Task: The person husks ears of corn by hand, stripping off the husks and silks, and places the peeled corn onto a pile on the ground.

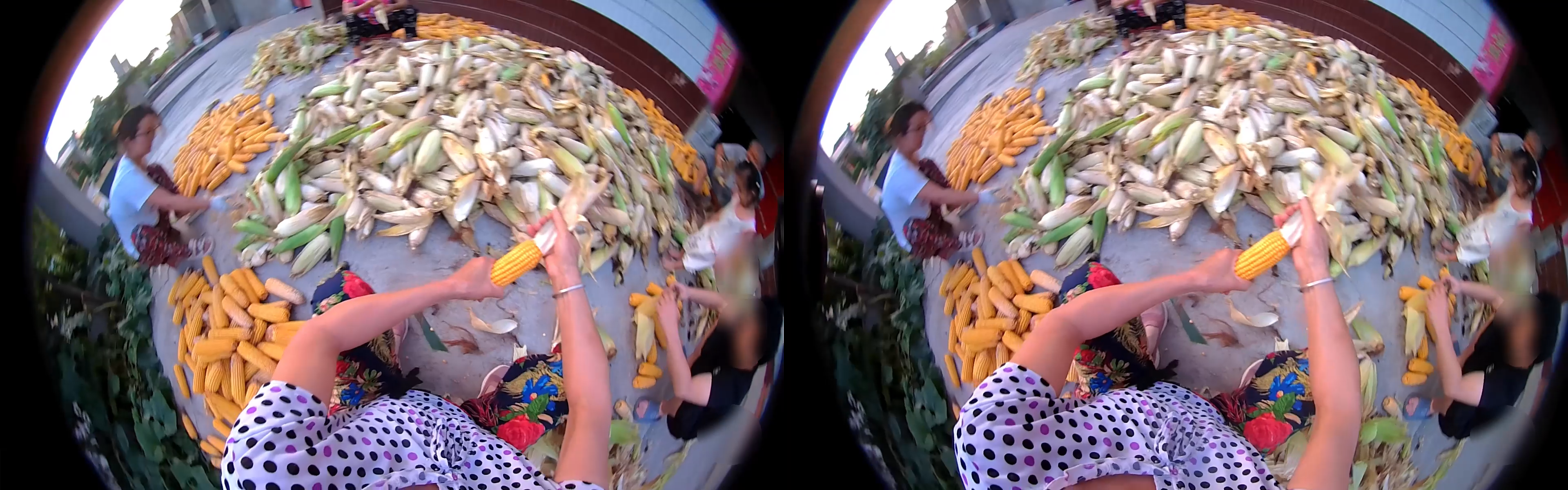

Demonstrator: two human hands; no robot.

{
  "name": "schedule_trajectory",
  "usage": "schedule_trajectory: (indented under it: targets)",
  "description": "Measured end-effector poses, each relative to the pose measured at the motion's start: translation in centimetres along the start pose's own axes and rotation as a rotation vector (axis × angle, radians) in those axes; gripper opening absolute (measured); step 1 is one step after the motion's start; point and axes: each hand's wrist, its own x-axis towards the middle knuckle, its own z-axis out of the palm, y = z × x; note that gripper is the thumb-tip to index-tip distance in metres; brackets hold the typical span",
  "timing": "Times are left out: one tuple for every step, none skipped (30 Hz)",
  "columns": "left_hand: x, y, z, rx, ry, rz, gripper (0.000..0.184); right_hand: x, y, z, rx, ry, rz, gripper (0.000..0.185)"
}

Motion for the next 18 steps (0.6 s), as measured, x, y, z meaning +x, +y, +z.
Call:
schedule_trajectory:
  targets:
    - [-0.1, -0.2, -0.2, -0.010, 0.014, -0.006, 0.032, 0.0, 0.2, 0.3, 0.003, -0.005, -0.001, 0.022]
    - [0.0, -0.3, -0.4, -0.019, 0.023, -0.011, 0.032, 0.0, 0.4, 0.6, 0.007, -0.005, -0.006, 0.022]
    - [0.0, -0.3, -0.6, -0.027, 0.025, -0.013, 0.032, 0.1, 0.5, 1.0, -0.025, 0.036, 0.001, 0.022]
    - [0.0, -0.3, -0.7, -0.041, 0.010, -0.029, 0.033, 0.0, 0.6, 1.3, -0.040, 0.029, 0.013, 0.023]
    - [0.0, -0.3, -0.7, -0.055, -0.010, -0.043, 0.034, 0.0, 0.5, 1.3, -0.055, 0.025, 0.021, 0.023]
    - [0.1, -0.3, -0.7, -0.067, -0.032, -0.054, 0.035, -0.1, 0.5, 1.3, -0.068, 0.023, 0.026, 0.023]
    - [0.2, -0.6, -0.6, -0.069, -0.026, -0.030, 0.035, -0.3, 0.4, 1.2, -0.042, 0.024, 0.013, 0.024]
    - [0.4, -0.8, -0.5, -0.069, -0.031, 0.015, 0.035, -0.4, 0.1, 1.1, -0.006, 0.027, 0.008, 0.026]
    - [0.7, -1.1, -0.6, -0.067, -0.038, 0.060, 0.035, -0.7, -0.3, 1.6, -0.015, 0.034, -0.010, 0.026]
    - [0.7, -0.9, -0.7, -0.066, -0.047, 0.107, 0.035, -1.2, -0.9, 2.1, -0.025, 0.043, -0.028, 0.026]
    - [0.8, -0.7, -0.9, -0.090, -0.068, 0.099, 0.033, -1.6, -1.5, 2.7, -0.003, 0.037, -0.047, 0.028]
    - [0.8, -0.5, -1.0, -0.169, -0.102, 0.107, 0.032, -2.0, -2.1, 3.4, 0.019, 0.030, -0.064, 0.030]
    - [0.8, -0.3, -0.9, -0.247, -0.135, 0.113, 0.031, -2.1, -2.2, 3.9, 0.041, 0.023, -0.080, 0.032]
    - [0.7, -0.1, -0.8, -0.327, -0.166, 0.119, 0.031, -1.9, -2.2, 3.5, 0.070, -0.038, -0.086, 0.034]
    - [0.7, 0.1, -0.6, -0.407, -0.172, 0.109, 0.030, -1.5, -2.6, 2.6, 0.101, -0.099, -0.094, 0.037]
    - [0.6, 0.3, -0.1, -0.487, -0.177, 0.099, 0.030, -1.7, -2.8, 3.3, 0.132, -0.160, -0.101, 0.039]
    - [0.6, 0.5, 0.5, -0.568, -0.183, 0.091, 0.030, -1.9, -3.1, 4.1, 0.101, -0.008, -0.126, 0.044]
    - [0.7, 0.6, 0.9, -0.633, -0.178, 0.093, 0.031, -1.8, -3.4, 4.3, 0.098, -0.020, -0.147, 0.044]
